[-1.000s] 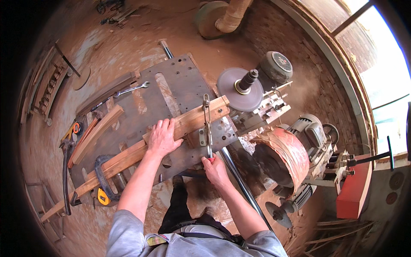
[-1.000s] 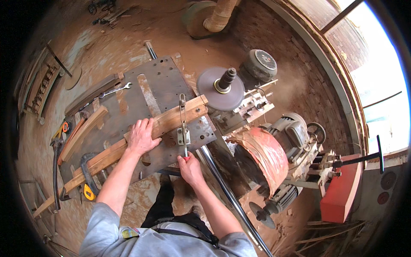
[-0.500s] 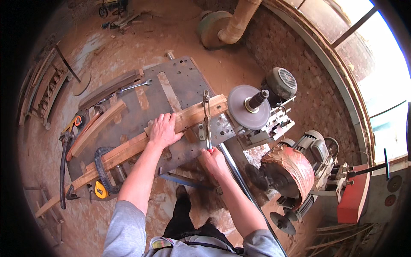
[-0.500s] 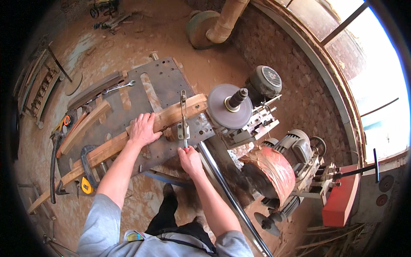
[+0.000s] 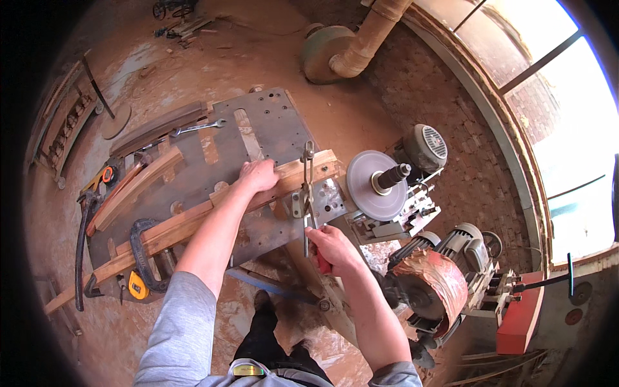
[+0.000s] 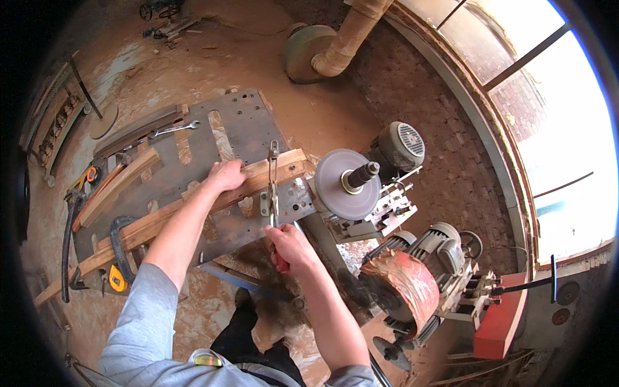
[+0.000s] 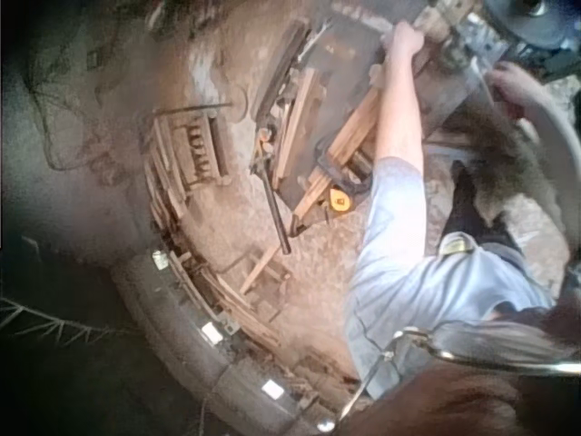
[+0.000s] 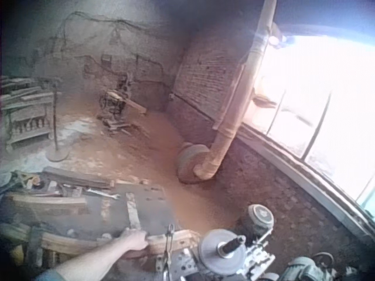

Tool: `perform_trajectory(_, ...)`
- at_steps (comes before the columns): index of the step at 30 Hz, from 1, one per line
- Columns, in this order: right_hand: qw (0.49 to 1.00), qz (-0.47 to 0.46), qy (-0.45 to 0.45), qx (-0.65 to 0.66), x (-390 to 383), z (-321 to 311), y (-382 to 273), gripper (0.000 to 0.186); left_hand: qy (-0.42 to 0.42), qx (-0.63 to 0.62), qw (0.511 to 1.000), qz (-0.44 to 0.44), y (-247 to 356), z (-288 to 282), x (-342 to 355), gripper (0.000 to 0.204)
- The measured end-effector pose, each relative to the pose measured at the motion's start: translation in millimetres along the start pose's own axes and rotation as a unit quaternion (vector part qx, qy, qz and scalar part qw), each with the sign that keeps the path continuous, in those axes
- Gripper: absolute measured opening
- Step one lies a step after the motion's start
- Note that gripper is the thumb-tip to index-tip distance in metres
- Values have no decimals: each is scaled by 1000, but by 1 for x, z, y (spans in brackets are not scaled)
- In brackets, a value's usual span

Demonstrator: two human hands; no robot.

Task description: The person shapes wood pieces using a workshop machine. They secure wood to a metal bench using a C-clamp and a hammer, measure it with a tape measure, and mark it with a pencil. They then use a hand-held shaping tool to carve wood held against a rotating machine head.

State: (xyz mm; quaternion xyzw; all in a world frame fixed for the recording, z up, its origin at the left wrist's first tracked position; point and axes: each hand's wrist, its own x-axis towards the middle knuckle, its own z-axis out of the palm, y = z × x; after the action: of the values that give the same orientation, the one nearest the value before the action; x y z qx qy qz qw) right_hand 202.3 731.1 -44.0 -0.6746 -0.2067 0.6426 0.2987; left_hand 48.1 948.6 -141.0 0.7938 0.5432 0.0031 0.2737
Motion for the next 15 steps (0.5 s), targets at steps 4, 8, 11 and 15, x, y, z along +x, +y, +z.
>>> perform_trajectory(4, 999, 3, 15, 42, 1, 8, 7, 27, 138, 9, 990, -36, 0, -20, 4, 51)
perform_trajectory(8, 999, -17, 18, 48, -1, 21, 22, 25, 265, -510, 817, -49, -19, -73, -19, 41)
perform_trajectory(11, 997, -26, 16, 69, -11, 14, 36, 27, 171, -751, 638, -6, -19, -68, -95, 35)
perform_trajectory(15, 997, -45, 21, 62, -18, 27, 54, 26, 190, -800, 559, -107, -60, -7, -201, 27)
